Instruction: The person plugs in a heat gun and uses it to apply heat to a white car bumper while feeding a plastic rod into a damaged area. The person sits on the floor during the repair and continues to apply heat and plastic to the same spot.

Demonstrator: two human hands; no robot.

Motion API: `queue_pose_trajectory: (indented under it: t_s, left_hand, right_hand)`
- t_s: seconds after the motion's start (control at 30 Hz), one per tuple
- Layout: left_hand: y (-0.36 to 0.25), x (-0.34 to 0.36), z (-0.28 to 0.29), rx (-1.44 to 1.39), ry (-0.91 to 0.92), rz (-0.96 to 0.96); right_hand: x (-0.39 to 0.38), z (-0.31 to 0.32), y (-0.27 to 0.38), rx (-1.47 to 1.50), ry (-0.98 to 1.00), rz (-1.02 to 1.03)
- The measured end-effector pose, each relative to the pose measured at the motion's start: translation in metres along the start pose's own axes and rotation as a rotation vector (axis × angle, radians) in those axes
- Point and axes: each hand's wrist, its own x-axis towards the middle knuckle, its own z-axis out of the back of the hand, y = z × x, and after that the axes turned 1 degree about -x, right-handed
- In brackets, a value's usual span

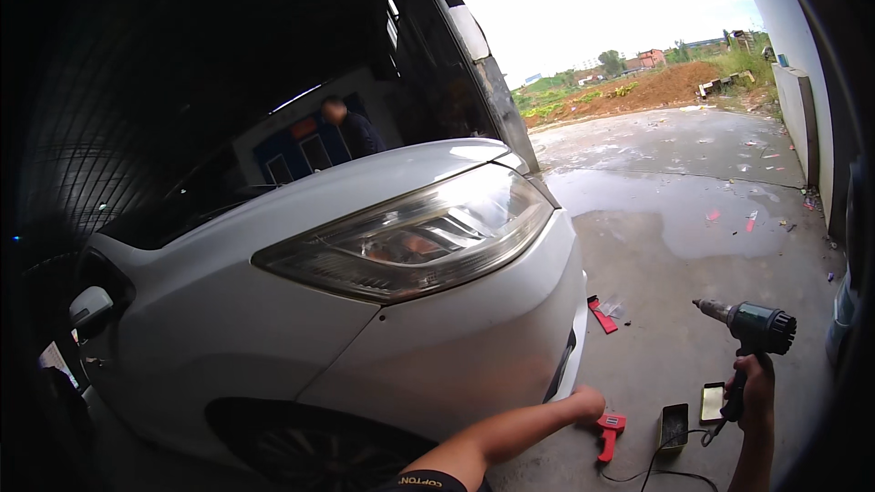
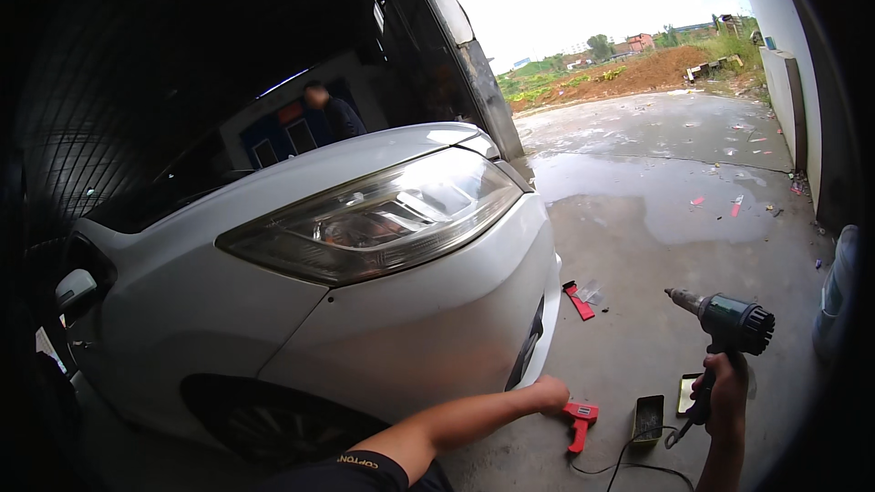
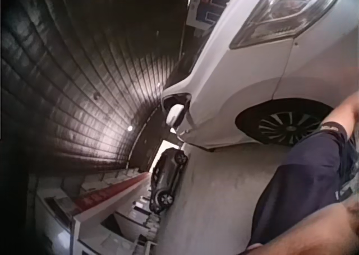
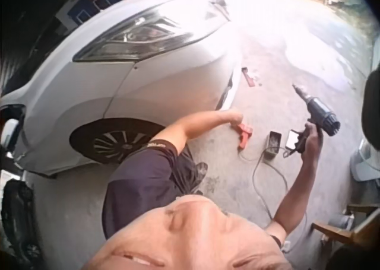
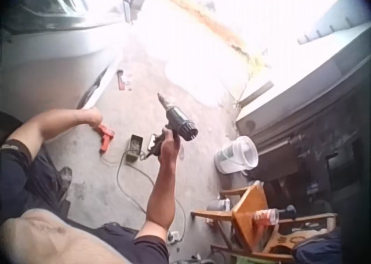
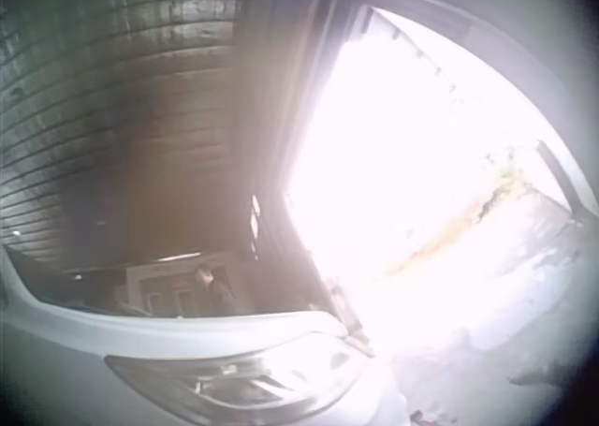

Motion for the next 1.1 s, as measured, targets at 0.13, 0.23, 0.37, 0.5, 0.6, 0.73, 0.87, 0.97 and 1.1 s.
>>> queue_pose_trajectory:
  t_s: [0.13, 0.23, 0.37, 0.5, 0.6, 0.73, 0.87, 0.97, 1.1]
  left_hand:
    - [0.003, 0.003, 0.002, -0.001, 0.033, -0.014]
    - [0.009, 0.009, 0.001, -0.047, 0.068, 0.007]
    - [0.011, 0.000, 0.008, -0.001, 0.051, -0.023]
    - [0.014, 0.018, -0.011, -0.001, 0.074, -0.009]
    - [0.002, 0.004, 0.004, 0.032, 0.048, -0.020]
    - [0.005, 0.004, 0.003, 0.009, 0.020, -0.040]
    - [0.006, -0.007, 0.010, -0.026, -0.010, -0.036]
    - [0.015, -0.013, 0.008, -0.082, -0.032, -0.040]
    - [0.016, -0.009, 0.006, -0.115, -0.035, -0.049]
  right_hand:
    - [0.000, 0.003, -0.004, 0.011, 0.000, -0.009]
    - [0.004, -0.002, -0.004, 0.023, 0.040, 0.005]
    - [0.001, -0.002, -0.002, -0.004, 0.028, 0.011]
    - [0.006, -0.001, -0.006, 0.017, 0.025, -0.032]
    - [0.013, 0.011, -0.022, 0.005, -0.020, -0.028]
    - [0.013, 0.010, -0.024, 0.006, -0.016, -0.019]
    - [0.012, 0.008, -0.028, 0.002, 0.005, 0.009]
    - [0.008, 0.003, -0.019, -0.004, 0.020, -0.013]
    - [0.007, 0.006, -0.019, 0.016, 0.013, -0.014]
